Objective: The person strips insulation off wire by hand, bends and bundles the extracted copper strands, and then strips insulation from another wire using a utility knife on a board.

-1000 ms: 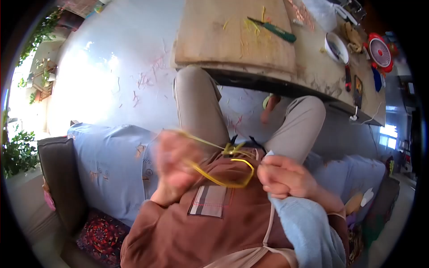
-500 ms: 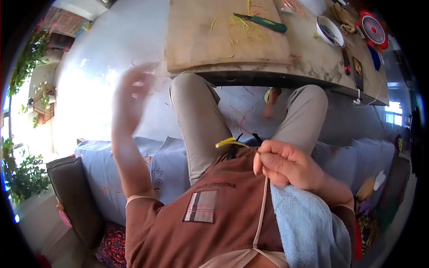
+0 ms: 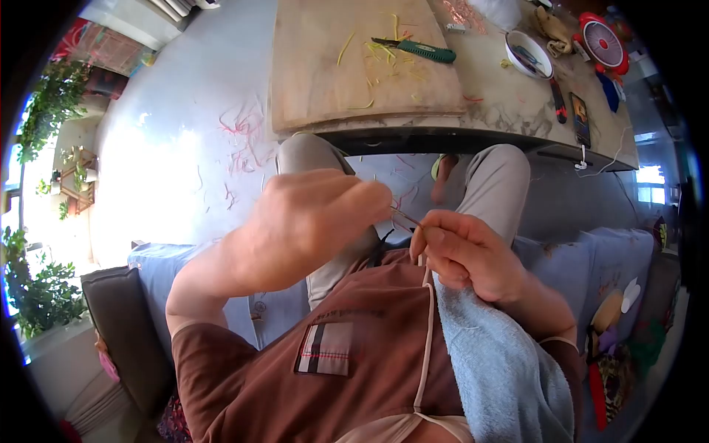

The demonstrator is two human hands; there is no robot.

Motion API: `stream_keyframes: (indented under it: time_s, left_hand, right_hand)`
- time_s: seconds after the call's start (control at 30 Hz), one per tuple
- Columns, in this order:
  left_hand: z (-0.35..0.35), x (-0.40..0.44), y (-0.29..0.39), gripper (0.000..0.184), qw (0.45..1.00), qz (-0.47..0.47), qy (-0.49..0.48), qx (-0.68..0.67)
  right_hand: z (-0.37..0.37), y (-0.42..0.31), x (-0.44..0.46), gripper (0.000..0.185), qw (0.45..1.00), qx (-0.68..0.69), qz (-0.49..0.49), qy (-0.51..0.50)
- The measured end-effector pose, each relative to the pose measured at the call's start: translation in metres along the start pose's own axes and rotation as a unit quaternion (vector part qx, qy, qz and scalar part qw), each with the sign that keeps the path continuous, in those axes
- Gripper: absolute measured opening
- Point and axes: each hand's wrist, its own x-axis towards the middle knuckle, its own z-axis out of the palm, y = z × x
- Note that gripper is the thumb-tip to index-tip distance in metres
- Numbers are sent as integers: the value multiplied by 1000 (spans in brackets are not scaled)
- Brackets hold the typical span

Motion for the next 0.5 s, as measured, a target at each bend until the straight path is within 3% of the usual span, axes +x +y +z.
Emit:
stream_keyframes:
  time_s: [0.07,0.17,0.37,0.5]
  left_hand:
    - [9,1,2,20,985,105,89,105]
    - [17,2,-6,20,940,187,131,255]
    - [18,4,-5,20,923,247,146,255]
    - [19,4,1,15,986,125,87,67]
  right_hand:
    - [-1,-1,-2,22,1000,5,-8,16]
    - [-2,0,-3,22,999,21,4,33]
    - [-3,1,-5,22,997,67,14,-28]
    - [-8,3,-10,22,995,88,18,-44]
